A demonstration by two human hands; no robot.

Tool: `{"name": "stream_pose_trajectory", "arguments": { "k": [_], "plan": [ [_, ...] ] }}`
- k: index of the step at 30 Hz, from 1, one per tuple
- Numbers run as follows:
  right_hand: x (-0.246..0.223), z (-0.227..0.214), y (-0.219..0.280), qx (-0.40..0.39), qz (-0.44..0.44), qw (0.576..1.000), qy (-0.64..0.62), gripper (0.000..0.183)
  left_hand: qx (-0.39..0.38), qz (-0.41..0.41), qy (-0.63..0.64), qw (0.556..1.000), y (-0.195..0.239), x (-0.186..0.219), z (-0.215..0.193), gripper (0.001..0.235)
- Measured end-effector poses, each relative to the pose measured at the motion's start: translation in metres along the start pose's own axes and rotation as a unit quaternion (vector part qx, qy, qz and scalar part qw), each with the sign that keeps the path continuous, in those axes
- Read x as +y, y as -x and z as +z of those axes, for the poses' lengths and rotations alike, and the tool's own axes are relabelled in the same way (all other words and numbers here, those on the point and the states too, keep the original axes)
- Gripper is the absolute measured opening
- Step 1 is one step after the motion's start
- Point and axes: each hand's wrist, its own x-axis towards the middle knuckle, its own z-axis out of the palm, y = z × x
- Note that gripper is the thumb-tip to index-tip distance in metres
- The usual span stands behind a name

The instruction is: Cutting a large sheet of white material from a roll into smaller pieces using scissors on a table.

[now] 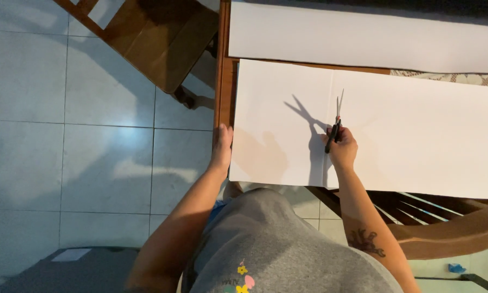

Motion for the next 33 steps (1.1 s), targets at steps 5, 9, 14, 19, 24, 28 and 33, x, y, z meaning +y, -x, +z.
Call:
{"name": "stream_pose_trajectory", "arguments": {
  "k": [5,9,14,19,24,28,33],
  "plan": [
    [-0.001,-0.003,0.005,-0.006,-0.004,1.000,-0.018,0.035,-0.012,-0.021,0.018,1.000,0.045,-0.016,-0.004,0.104],
    [-0.001,-0.004,0.004,-0.006,-0.010,1.000,-0.015,0.036,-0.025,-0.030,-0.027,0.999,0.055,-0.032,-0.011,0.104],
    [-0.005,-0.004,0.007,-0.005,-0.012,1.000,-0.015,0.036,-0.012,-0.017,-0.061,0.998,0.045,-0.064,-0.018,0.102],
    [-0.010,-0.005,0.009,-0.006,-0.005,1.000,-0.022,0.037,-0.011,-0.036,-0.104,0.994,0.068,-0.026,-0.008,0.103],
    [-0.003,-0.003,0.005,0.003,-0.004,1.000,-0.012,0.041,0.055,-0.018,-0.124,0.991,0.022,-0.019,-0.003,0.097],
    [-0.016,-0.007,0.013,0.000,0.011,0.999,-0.049,0.037,0.051,0.023,-0.099,0.994,-0.024,0.008,0.012,0.099],
    [-0.008,-0.005,0.008,0.004,0.006,0.998,-0.068,0.035,0.063,0.035,-0.082,0.994,-0.052,0.020,0.022,0.098]
  ]
}}
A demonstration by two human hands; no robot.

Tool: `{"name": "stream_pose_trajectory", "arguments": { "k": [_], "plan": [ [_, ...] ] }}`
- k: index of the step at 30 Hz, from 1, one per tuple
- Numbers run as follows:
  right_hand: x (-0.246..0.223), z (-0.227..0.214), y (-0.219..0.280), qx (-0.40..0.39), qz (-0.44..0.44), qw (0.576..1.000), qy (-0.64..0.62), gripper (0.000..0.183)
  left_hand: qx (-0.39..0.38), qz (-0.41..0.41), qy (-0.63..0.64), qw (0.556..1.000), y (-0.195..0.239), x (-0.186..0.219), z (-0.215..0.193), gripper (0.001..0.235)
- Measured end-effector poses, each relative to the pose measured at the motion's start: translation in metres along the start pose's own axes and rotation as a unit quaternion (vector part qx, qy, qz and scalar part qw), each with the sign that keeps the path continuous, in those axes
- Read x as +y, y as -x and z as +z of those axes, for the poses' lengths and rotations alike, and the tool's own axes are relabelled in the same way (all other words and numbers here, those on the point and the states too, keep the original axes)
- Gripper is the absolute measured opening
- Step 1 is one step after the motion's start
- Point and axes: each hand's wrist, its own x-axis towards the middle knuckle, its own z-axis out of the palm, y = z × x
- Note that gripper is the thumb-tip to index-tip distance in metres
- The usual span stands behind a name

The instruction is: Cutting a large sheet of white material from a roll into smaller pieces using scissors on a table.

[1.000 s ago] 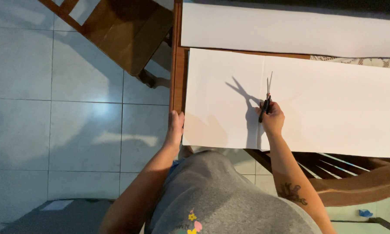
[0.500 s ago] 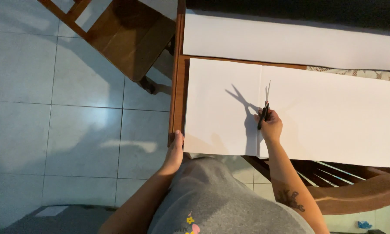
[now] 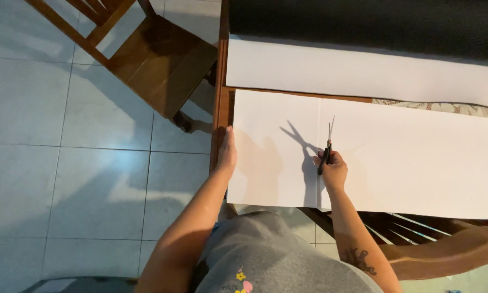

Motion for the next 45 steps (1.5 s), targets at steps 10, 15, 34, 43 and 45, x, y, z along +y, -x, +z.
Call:
{"name": "stream_pose_trajectory", "arguments": {
  "k": [10,15,34,43,45],
  "plan": [
    [-0.001,0.001,-0.005,-0.005,0.014,1.000,-0.002,0.039,-0.004,-0.008,0.013,1.000,0.031,0.027,-0.001,0.096],
    [-0.007,-0.001,-0.005,-0.012,0.025,1.000,0.013,0.041,0.139,-0.024,-0.149,0.979,-0.044,-0.047,-0.006,0.065],
    [-0.005,-0.014,-0.002,-0.039,0.022,0.998,-0.049,0.034,0.105,-0.044,-0.141,0.983,-0.067,-0.065,-0.028,0.060],
    [-0.012,-0.014,0.005,-0.049,0.019,0.998,-0.024,0.032,0.094,-0.015,-0.210,0.973,-0.095,-0.080,-0.042,0.058],
    [-0.005,-0.008,0.006,-0.051,0.010,0.998,-0.024,0.037,0.115,-0.012,-0.208,0.971,-0.097,-0.085,-0.049,0.059]
  ]
}}
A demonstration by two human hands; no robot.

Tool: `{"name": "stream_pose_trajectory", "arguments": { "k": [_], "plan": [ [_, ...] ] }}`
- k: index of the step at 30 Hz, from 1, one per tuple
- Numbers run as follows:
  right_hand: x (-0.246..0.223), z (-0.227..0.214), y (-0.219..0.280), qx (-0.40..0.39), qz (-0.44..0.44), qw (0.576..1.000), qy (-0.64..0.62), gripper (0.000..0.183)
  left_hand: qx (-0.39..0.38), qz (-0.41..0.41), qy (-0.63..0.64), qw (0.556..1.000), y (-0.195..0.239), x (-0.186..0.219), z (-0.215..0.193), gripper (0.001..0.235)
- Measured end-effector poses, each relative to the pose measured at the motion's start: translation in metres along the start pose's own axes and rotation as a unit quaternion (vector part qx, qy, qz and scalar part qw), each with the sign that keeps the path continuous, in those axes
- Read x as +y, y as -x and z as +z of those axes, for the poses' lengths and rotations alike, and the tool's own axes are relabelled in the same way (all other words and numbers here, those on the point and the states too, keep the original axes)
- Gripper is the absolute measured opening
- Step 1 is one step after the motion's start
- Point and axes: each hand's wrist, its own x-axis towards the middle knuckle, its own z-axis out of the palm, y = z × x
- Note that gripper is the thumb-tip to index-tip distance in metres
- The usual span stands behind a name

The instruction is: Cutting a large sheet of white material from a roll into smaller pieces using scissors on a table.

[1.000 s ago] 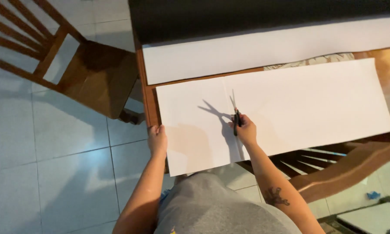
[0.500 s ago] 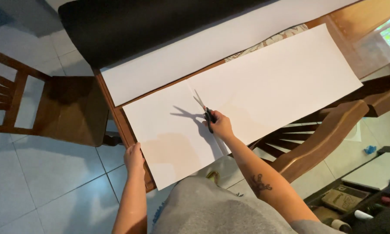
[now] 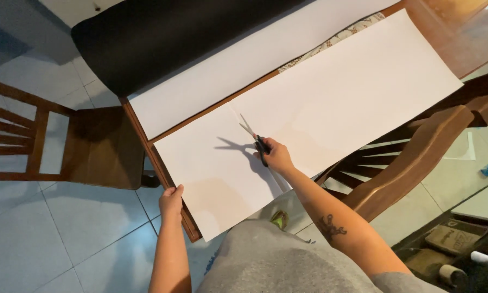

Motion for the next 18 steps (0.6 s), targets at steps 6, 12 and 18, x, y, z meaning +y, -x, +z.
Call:
{"name": "stream_pose_trajectory", "arguments": {
  "k": [6,12,18],
  "plan": [
    [-0.008,0.021,0.014,-0.017,-0.011,0.999,-0.026,0.043,0.052,0.014,-0.014,0.998,0.001,-0.014,-0.022,0.056],
    [-0.029,-0.043,0.074,0.029,0.087,0.993,-0.077,0.042,0.215,0.270,-0.169,0.923,0.094,0.042,-0.004,0.043],
    [-0.018,-0.081,0.173,-0.107,0.184,0.977,0.001,0.058,0.041,0.554,-0.182,0.811,0.142,0.063,0.072,0.052]
  ]
}}
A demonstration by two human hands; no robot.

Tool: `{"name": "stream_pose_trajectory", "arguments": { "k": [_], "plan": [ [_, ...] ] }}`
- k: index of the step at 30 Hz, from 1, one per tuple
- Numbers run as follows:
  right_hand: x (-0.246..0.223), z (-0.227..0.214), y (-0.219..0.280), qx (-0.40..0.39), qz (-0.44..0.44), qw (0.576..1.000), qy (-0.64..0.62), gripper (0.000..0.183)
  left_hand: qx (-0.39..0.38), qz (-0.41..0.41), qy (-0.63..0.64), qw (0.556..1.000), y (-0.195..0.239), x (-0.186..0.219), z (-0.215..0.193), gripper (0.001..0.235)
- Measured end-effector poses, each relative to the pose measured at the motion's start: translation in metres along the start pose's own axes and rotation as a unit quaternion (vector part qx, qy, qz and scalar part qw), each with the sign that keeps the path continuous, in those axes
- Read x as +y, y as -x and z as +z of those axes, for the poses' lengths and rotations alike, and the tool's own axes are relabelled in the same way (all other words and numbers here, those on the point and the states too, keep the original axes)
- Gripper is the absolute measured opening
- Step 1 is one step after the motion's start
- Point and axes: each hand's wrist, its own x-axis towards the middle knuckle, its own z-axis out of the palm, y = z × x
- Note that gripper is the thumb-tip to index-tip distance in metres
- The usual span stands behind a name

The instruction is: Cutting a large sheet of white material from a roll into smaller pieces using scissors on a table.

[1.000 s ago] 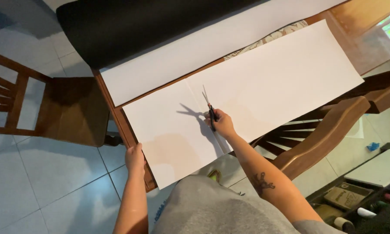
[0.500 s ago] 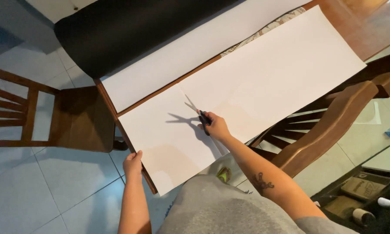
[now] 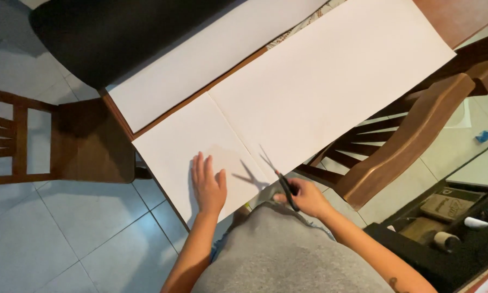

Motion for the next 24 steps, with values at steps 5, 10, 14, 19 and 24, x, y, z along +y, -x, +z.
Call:
{"name": "stream_pose_trajectory", "arguments": {
  "k": [5,10,14,19,24],
  "plan": [
    [0.092,-0.003,0.004,-0.090,0.080,0.990,0.067,0.053,-0.074,0.031,-0.024,0.997,-0.007,0.017,0.028,0.053],
    [0.147,0.007,-0.010,-0.155,0.129,0.972,0.124,0.063,-0.121,0.054,-0.093,0.987,-0.013,0.024,0.032,0.057],
    [0.135,0.022,-0.017,-0.151,0.100,0.979,0.096,0.062,-0.098,0.080,-0.125,0.984,-0.007,0.015,0.043,0.061],
    [0.139,0.042,-0.036,-0.132,0.080,0.987,0.048,0.058,-0.086,0.093,-0.143,0.982,-0.005,0.015,0.046,0.060],
    [0.136,0.048,-0.044,-0.118,0.085,0.989,-0.022,0.052,-0.113,0.080,-0.146,0.980,-0.006,0.018,0.043,0.061]
  ]
}}
